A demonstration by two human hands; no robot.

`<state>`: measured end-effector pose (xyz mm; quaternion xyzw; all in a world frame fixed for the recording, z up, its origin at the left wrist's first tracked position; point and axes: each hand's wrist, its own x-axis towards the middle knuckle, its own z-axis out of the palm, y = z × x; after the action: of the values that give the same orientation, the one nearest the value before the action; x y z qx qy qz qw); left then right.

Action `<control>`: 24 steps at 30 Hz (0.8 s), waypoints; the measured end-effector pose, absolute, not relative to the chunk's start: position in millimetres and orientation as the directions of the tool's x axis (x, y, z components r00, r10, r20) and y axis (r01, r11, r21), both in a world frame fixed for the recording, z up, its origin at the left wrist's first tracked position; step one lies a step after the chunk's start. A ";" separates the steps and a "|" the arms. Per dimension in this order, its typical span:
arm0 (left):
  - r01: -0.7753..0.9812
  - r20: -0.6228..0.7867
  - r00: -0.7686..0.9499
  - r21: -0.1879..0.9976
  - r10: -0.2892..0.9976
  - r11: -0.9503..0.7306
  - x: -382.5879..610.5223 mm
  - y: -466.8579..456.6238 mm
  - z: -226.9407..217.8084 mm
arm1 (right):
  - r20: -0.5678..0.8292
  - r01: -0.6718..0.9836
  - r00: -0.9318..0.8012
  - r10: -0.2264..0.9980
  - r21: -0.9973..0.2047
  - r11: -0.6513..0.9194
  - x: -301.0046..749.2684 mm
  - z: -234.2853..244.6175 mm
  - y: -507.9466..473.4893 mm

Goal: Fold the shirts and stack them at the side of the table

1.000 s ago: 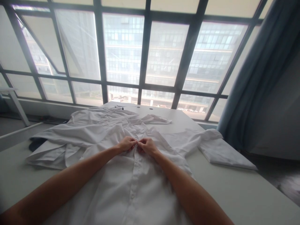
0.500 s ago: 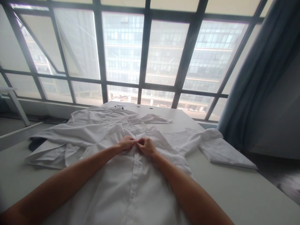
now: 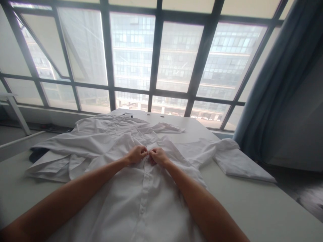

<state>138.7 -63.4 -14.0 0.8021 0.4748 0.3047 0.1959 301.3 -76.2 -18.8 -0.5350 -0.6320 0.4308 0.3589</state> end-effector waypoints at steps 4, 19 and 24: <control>0.741 0.239 0.348 0.522 0.906 -0.422 139.5 -68.5 -12.8 | -0.009 0.388 -0.169 0.986 -0.920 0.058 301.8 -19.2 -75.9; 0.809 0.037 0.566 0.171 0.824 -0.563 109.0 -86.9 -25.6 | 0.140 0.984 -0.073 0.987 -0.149 0.094 366.0 -12.3 -82.9; 0.746 0.059 0.616 0.274 0.785 -0.606 104.0 -82.6 -17.3 | 0.012 0.992 -0.042 0.999 -0.115 0.043 382.8 5.0 -74.0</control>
<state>104.0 -82.6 -17.3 0.8920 0.4292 0.0872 0.1119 382.8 -74.0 5.0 -0.6908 -0.7208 0.0375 0.0443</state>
